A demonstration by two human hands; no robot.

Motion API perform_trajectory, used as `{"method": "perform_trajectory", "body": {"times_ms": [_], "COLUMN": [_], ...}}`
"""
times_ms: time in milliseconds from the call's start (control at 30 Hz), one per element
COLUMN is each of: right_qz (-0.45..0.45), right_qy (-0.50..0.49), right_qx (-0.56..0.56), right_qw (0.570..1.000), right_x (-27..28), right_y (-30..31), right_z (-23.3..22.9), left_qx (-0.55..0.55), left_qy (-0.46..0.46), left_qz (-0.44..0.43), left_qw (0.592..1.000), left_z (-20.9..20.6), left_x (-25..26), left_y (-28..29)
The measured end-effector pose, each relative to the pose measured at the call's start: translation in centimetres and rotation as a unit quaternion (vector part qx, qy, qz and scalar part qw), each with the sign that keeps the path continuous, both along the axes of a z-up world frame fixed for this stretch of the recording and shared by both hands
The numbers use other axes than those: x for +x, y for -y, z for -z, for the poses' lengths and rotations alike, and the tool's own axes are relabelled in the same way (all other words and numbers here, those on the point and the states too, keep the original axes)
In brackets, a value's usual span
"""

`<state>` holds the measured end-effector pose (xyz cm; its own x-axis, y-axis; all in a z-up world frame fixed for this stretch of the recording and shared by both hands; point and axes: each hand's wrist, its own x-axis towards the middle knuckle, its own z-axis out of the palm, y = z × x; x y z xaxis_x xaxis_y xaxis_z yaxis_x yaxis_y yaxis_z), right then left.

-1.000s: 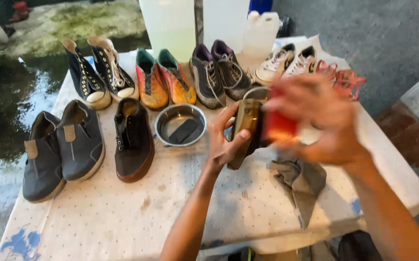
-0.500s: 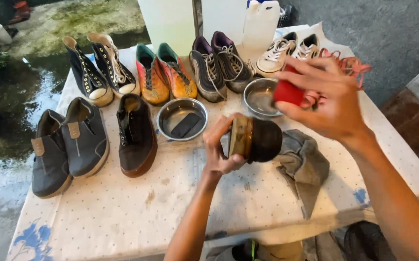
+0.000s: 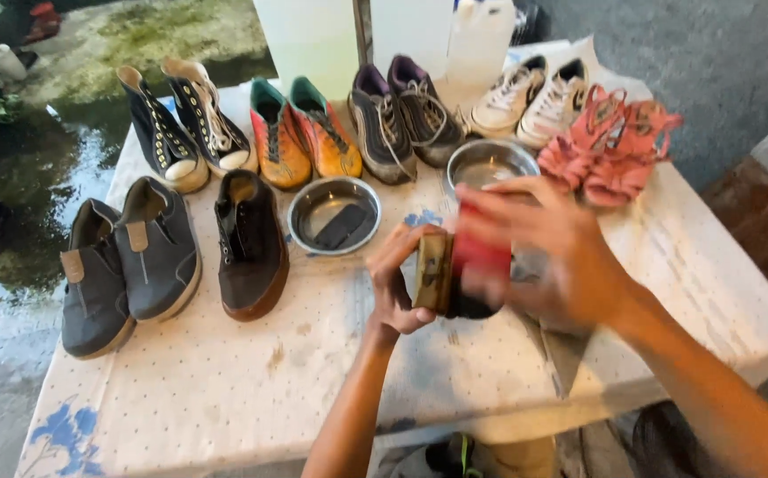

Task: The person scrubs the sole and sides of a black shoe with a red sponge, then wipes the shoe with a gray cloth. The person rotates the shoe to clean different areas and inspects the cleaned surface.

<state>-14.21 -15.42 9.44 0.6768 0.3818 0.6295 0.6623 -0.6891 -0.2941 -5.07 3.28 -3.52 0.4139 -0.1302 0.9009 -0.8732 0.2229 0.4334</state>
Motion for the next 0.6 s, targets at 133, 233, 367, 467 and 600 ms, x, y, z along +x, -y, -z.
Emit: {"method": "perform_trajectory", "body": {"times_ms": [133, 233, 367, 467, 600], "right_qz": [0.108, 0.020, -0.007, 0.028, -0.063], "right_qy": [-0.038, -0.028, -0.023, 0.022, -0.170], "right_qx": [0.008, 0.079, 0.035, 0.093, 0.518], "right_qw": [0.993, 0.996, 0.999, 0.995, 0.836], "right_x": [2.2, 0.1, -0.4, 1.5, 2.4], "right_y": [1.8, 0.4, -2.7, 0.6, 7.1], "right_z": [0.5, -1.2, 1.1, 1.4, 6.4], "left_qx": [-0.038, -0.058, -0.046, -0.024, -0.039], "left_qy": [0.025, 0.043, 0.047, 0.037, 0.053], "left_qz": [0.016, 0.030, 0.029, -0.033, -0.103], "left_qw": [0.999, 0.997, 0.997, 0.998, 0.992], "left_z": [1.5, 1.0, 2.6, 0.0, 0.0], "left_x": [0.5, 0.7, 0.0, -1.9, -2.2], "left_y": [-0.7, -0.7, -0.5, -1.5, -1.7]}}
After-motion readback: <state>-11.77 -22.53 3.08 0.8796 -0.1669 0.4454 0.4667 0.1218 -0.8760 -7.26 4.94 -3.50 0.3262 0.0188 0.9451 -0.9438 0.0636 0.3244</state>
